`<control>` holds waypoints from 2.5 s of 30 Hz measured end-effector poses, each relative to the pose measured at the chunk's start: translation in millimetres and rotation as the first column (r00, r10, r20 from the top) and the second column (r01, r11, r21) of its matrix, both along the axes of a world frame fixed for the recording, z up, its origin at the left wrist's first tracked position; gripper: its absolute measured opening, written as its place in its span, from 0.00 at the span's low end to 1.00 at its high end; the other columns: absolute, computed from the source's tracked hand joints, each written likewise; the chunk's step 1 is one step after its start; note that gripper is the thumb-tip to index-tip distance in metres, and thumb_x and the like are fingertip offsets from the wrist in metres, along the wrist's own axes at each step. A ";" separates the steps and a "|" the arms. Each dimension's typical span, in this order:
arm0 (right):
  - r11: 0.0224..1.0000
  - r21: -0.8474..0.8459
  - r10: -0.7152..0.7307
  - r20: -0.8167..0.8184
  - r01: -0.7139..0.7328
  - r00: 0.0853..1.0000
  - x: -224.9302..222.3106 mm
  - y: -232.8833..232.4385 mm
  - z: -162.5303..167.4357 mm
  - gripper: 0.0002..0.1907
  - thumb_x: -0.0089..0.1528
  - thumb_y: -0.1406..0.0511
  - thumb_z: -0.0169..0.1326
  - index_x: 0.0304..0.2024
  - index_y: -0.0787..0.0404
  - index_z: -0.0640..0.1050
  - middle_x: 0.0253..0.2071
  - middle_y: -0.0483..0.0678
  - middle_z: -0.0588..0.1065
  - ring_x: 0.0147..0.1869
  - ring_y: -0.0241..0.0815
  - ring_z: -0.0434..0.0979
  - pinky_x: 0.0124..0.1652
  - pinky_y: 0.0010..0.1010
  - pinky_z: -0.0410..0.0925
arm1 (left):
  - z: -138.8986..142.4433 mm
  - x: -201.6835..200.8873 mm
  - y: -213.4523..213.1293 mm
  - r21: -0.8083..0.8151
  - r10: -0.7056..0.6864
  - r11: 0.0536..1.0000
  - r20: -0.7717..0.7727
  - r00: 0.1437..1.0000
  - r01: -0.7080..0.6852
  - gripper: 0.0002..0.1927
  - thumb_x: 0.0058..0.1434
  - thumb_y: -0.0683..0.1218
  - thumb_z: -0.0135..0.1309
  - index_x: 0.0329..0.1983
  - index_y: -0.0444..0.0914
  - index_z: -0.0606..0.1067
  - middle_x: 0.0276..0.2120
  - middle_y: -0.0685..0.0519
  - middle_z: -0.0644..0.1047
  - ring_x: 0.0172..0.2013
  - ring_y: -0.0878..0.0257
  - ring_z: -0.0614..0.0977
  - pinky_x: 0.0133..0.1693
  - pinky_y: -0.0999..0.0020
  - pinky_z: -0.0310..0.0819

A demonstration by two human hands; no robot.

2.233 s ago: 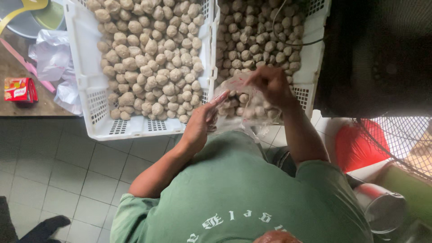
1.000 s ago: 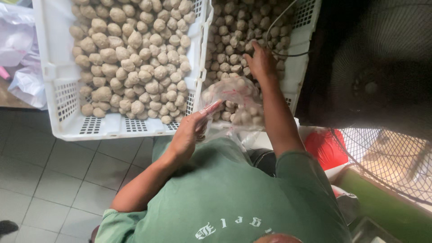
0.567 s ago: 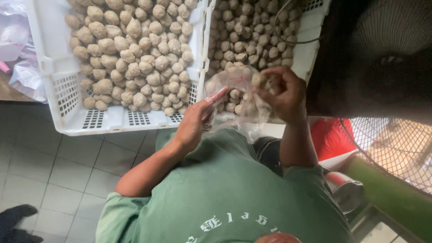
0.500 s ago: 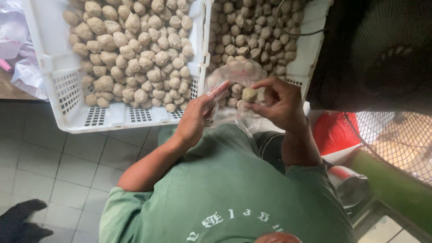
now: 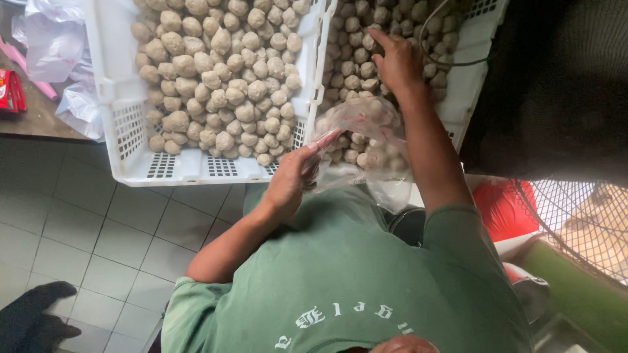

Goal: The person holds open a clear plastic bag and picks meatballs one at a time from a large white crate, placing them into the bag. They then gather and tie the bag closed, carry it across the room, and set it down near a counter.

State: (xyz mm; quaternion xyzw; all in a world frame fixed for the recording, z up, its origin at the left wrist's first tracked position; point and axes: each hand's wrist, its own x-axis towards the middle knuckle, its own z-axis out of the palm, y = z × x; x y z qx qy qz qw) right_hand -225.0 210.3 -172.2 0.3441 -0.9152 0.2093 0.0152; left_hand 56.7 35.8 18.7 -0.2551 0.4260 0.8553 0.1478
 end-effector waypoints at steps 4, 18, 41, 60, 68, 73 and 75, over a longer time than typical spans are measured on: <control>0.998 -0.055 0.043 -0.016 -0.044 0.999 0.9 1.8 4.0 0.25 0.59 0.61 0.71 0.58 0.52 0.79 0.40 0.54 0.79 0.39 0.56 0.78 0.36 0.46 0.71 | -2.9 -1.4 0.9 0.021 0.020 1.000 -0.006 1.000 -0.020 0.28 0.71 0.53 0.39 0.70 0.38 0.71 0.24 0.65 0.53 0.24 0.72 0.53 0.27 0.74 0.45; 0.922 -0.375 0.276 0.455 -0.099 0.847 144.4 60.5 169.9 0.23 0.60 0.53 0.66 0.52 0.57 0.80 0.22 0.36 0.61 0.25 0.26 0.57 0.27 0.23 0.54 | -2.1 -13.0 1.5 0.008 -0.034 0.999 -0.085 0.996 0.034 0.29 0.74 0.51 0.37 0.74 0.36 0.69 0.30 0.66 0.61 0.27 0.72 0.55 0.30 0.76 0.49; 0.843 -0.412 -0.059 0.566 0.344 0.822 56.7 -4.9 87.8 0.17 0.63 0.58 0.67 0.47 0.62 0.81 0.28 0.38 0.66 0.31 0.30 0.62 0.31 0.26 0.59 | -1.3 -6.5 -1.9 -0.038 0.006 0.999 -0.042 0.999 -0.008 0.28 0.73 0.53 0.38 0.72 0.38 0.71 0.25 0.66 0.55 0.25 0.72 0.54 0.28 0.75 0.46; 0.980 -0.111 -0.134 0.223 0.162 0.966 11.1 4.4 9.2 0.18 0.64 0.64 0.64 0.55 0.64 0.82 0.37 0.56 0.77 0.37 0.50 0.76 0.35 0.39 0.70 | 1.6 -4.2 -3.0 0.024 0.034 0.999 0.010 0.999 -0.035 0.27 0.72 0.53 0.39 0.70 0.39 0.71 0.23 0.65 0.51 0.24 0.72 0.53 0.27 0.73 0.46; 0.986 -0.044 -0.156 0.103 0.161 0.982 13.1 -10.2 22.8 0.19 0.59 0.58 0.71 0.48 0.59 0.82 0.36 0.52 0.78 0.38 0.49 0.78 0.37 0.39 0.71 | -2.7 -3.6 -3.3 0.067 0.050 0.996 -0.004 0.999 -0.050 0.27 0.73 0.53 0.41 0.70 0.38 0.72 0.24 0.65 0.51 0.24 0.72 0.53 0.27 0.73 0.45; 0.801 -0.543 0.153 0.592 0.252 0.791 78.0 38.8 114.7 0.21 0.64 0.57 0.69 0.55 0.59 0.80 0.32 0.36 0.67 0.31 0.25 0.61 0.32 0.18 0.58 | -4.3 -8.0 1.6 0.025 0.025 0.999 -0.053 0.998 -0.024 0.28 0.72 0.52 0.37 0.71 0.39 0.70 0.24 0.66 0.54 0.25 0.72 0.54 0.28 0.74 0.46; 0.782 -0.612 0.331 0.568 0.119 0.753 112.0 58.9 148.8 0.23 0.60 0.56 0.69 0.52 0.59 0.79 0.29 0.34 0.67 0.28 0.23 0.58 0.28 0.17 0.54 | -3.7 -10.5 6.0 0.022 0.000 1.000 -0.034 0.999 0.001 0.28 0.72 0.52 0.36 0.71 0.39 0.70 0.23 0.66 0.54 0.24 0.72 0.54 0.27 0.74 0.45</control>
